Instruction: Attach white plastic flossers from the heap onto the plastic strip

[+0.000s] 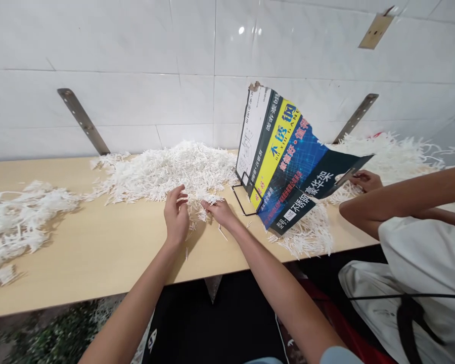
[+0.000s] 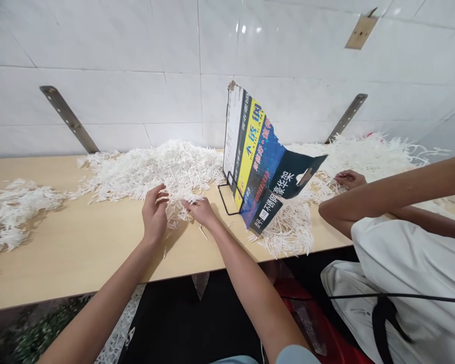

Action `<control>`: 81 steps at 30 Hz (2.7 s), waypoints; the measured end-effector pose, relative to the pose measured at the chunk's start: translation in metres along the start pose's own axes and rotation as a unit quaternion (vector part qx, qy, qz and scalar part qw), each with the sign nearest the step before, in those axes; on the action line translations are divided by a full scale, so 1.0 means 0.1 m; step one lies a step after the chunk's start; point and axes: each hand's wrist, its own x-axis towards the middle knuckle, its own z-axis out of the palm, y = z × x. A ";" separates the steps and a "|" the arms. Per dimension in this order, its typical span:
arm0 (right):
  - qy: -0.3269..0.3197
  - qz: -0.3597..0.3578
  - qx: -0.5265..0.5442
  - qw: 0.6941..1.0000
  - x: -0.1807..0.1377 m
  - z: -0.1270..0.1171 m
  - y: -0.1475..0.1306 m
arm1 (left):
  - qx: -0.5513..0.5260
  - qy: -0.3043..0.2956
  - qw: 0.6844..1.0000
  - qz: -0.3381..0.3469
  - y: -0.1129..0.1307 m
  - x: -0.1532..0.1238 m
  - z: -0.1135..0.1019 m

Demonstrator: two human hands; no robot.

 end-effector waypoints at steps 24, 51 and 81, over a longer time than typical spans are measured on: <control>-0.109 0.023 0.029 0.993 0.05 -0.02 -0.03 | -0.002 -0.021 0.999 -0.047 -0.14 0.20 0.08; -0.143 0.102 0.100 0.979 0.06 -0.11 -0.14 | 0.037 -0.258 0.965 0.024 -0.04 0.36 0.00; -0.186 0.015 -0.020 0.982 0.00 -0.15 -0.07 | 0.008 -0.331 0.944 0.010 0.05 0.33 -0.06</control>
